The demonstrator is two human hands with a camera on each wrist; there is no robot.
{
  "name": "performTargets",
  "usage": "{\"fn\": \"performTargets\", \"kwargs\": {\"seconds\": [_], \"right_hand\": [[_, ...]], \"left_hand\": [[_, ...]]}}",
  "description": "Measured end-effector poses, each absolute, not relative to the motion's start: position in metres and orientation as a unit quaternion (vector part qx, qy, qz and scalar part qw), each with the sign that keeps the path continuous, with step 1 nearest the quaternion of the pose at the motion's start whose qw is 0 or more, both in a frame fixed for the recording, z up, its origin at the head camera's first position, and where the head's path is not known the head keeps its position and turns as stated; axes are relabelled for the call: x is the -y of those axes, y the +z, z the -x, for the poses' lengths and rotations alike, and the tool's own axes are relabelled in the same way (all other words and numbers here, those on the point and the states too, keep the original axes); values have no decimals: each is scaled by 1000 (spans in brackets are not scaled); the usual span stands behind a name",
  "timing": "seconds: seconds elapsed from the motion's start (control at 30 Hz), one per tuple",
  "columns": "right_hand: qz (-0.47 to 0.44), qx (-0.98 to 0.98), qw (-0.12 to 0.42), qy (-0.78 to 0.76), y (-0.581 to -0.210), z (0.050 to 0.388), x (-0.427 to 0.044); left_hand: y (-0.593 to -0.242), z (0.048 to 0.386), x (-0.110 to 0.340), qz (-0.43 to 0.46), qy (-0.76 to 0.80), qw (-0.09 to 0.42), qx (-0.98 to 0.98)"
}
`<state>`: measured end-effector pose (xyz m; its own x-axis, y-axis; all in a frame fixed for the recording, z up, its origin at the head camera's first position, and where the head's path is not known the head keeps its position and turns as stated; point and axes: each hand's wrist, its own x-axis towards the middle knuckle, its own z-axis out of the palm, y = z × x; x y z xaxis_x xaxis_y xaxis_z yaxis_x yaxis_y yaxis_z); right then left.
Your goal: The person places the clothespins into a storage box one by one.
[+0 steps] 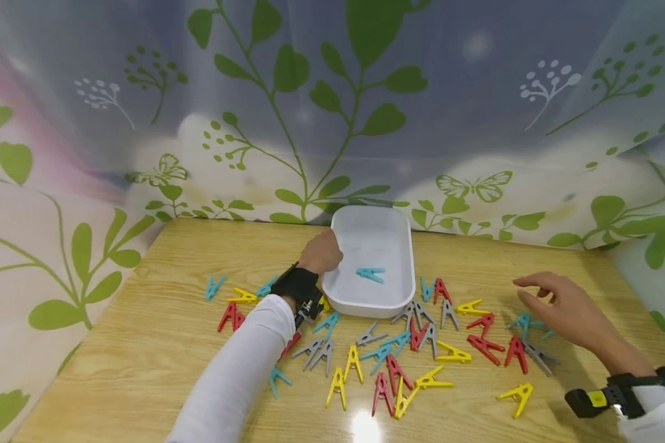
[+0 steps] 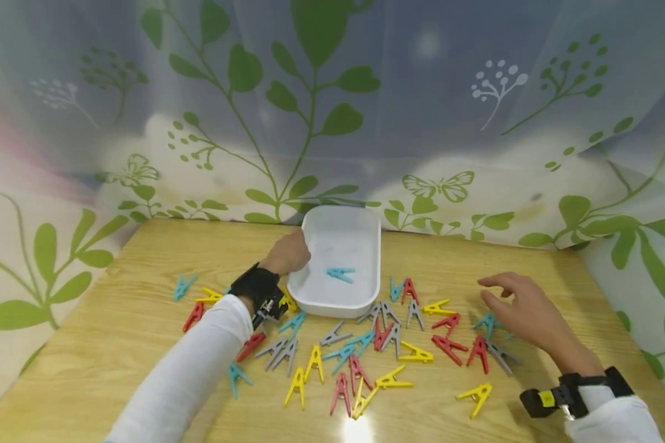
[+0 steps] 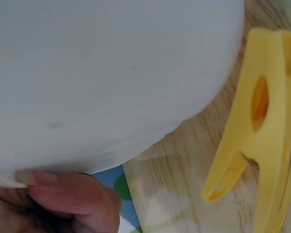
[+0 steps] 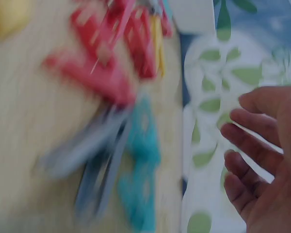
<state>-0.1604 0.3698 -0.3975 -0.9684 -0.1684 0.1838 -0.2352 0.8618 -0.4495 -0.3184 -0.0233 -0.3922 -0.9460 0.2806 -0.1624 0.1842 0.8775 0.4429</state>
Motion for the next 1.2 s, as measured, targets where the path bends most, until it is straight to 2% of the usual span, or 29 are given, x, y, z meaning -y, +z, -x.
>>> {"fn": "performTargets", "kwargs": {"seconds": [0.27, 0.5, 0.73, 1.2], "right_hand": [[-141, 966, 14, 215, -412, 141, -405], [-160, 972, 28, 169, -426, 138, -411], [-112, 983, -19, 144, -429, 137, -411], [-104, 987, 13, 123, -428, 141, -406]], "left_hand": [[-393, 318, 22, -111, 207, 113, -965], [-395, 320, 22, -106, 213, 109, -965], [-395, 320, 21, -106, 215, 108, -965], [-395, 320, 20, -109, 208, 105, -966]]}}
